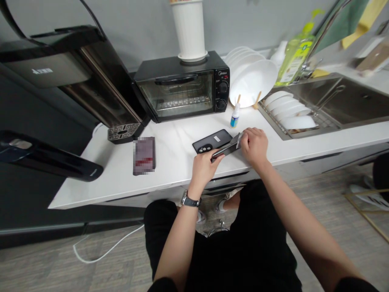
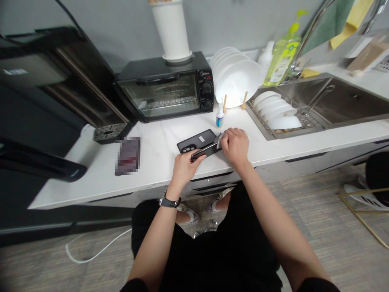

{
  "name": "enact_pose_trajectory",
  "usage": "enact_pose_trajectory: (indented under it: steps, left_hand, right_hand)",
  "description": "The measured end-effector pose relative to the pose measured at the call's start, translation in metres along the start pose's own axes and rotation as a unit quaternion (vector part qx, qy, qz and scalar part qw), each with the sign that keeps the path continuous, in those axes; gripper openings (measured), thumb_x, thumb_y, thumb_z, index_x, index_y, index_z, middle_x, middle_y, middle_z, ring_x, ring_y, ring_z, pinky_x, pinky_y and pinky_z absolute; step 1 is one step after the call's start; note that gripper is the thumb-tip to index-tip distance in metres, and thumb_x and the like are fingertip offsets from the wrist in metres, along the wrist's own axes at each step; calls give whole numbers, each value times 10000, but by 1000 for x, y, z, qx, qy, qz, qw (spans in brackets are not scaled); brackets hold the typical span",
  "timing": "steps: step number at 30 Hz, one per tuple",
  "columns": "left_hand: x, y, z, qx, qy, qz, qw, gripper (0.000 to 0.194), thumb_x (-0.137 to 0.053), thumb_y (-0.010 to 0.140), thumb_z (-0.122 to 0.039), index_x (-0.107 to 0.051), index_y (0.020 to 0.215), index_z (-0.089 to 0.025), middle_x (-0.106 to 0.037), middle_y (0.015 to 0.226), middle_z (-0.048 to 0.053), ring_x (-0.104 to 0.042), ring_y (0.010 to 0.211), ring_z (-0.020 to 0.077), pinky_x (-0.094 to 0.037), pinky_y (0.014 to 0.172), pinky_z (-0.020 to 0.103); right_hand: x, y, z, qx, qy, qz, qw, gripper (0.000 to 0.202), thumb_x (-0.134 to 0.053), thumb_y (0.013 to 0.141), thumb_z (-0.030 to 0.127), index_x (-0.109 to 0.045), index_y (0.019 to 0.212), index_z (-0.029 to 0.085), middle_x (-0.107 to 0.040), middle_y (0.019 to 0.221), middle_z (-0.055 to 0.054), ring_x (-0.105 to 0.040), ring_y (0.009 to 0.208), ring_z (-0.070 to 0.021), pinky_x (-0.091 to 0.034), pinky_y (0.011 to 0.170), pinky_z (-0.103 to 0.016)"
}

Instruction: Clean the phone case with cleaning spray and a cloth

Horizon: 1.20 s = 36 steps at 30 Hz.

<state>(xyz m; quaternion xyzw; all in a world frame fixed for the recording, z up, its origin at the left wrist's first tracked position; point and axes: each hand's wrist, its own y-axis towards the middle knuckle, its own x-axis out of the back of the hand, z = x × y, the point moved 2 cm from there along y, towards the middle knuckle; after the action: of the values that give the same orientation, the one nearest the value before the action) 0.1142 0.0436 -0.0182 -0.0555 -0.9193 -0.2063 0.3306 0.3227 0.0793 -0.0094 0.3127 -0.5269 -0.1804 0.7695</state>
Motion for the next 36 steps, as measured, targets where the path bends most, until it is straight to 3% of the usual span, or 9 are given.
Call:
enact_pose_trajectory:
  steps: [2, 9, 13, 19, 22, 25, 29, 32, 36]
  left_hand:
    - [-1, 0, 1, -1, 6, -3, 1000, 154, -704, 971, -304, -784, 1084, -236, -825, 963, 27, -729, 775, 168, -499, 725, 260]
    - [-5, 2, 13, 24, 132, 34, 990, 201, -602, 891, -30, -729, 779, -138, -771, 824, 108, -708, 782, 229, -483, 713, 309]
    - [-4, 1, 10, 25, 100, 28, 994, 128, -662, 928, -140, -768, 859, -160, -782, 812, 85, -714, 761, 221, -489, 704, 298]
    - [-3, -1, 3, -4, 10, -11, 1000, 179, -718, 969, -330, -794, 1102, -238, -831, 971, 35, -746, 787, 169, -517, 738, 251]
    - [-4, 0, 4, -2, 14, -15, 1000, 172, -715, 968, -315, -793, 1099, -236, -831, 967, 32, -750, 800, 171, -519, 737, 247]
    - [-4, 1, 8, 6, 80, 7, 997, 116, -683, 957, -227, -794, 954, -192, -814, 864, 55, -735, 764, 193, -502, 694, 261]
    - [-5, 3, 13, 17, 170, 41, 984, 171, -643, 878, -74, -748, 760, -141, -790, 810, 120, -711, 723, 231, -468, 639, 296]
    - [-4, 2, 10, 16, 136, 32, 990, 159, -648, 898, -94, -771, 815, -150, -800, 832, 105, -717, 734, 219, -478, 661, 285]
    - [-2, 0, 4, 9, 16, -1, 1000, 146, -697, 969, -276, -801, 1058, -225, -822, 916, 33, -728, 765, 166, -502, 717, 243]
  right_hand:
    - [0, -1, 11, -8, 11, -13, 1000, 322, -385, 992, 203, -615, 769, 237, -677, 803, -75, -561, 840, -268, -422, 876, -440]
    - [-6, -34, 123, 143, 135, 55, 979, 322, -396, 1050, 238, -677, 1200, 191, -737, 1160, -85, -600, 1101, -256, -351, 1160, -436]
    - [-2, -26, 86, 148, 85, 57, 984, 338, -379, 1069, 299, -687, 1142, 181, -728, 1083, -103, -585, 1010, -275, -410, 1012, -446]
    - [3, 2, -10, -74, 9, 34, 997, 408, -338, 1035, 253, -607, 729, 229, -625, 723, -86, -549, 774, -268, -424, 779, -417]
    - [2, 0, 11, -69, 15, 9, 997, 371, -371, 1027, 230, -651, 784, 218, -703, 855, -107, -594, 895, -286, -431, 975, -477]
    - [0, -13, 69, 28, 60, 14, 998, 332, -397, 1043, 221, -702, 910, 215, -748, 990, -78, -614, 1053, -277, -285, 1206, -511]
    - [-1, -30, 120, 138, 121, 63, 981, 333, -405, 1074, 258, -695, 1211, 166, -757, 1134, -85, -618, 1093, -253, -344, 1169, -451]
    - [-1, -29, 98, 149, 104, 72, 981, 364, -416, 1090, 351, -675, 1267, 167, -746, 1156, -107, -605, 1065, -272, -417, 1005, -445]
    - [1, -13, 29, 51, 39, 47, 997, 439, -305, 1104, 355, -709, 1053, 192, -727, 994, -104, -592, 953, -278, -425, 957, -456]
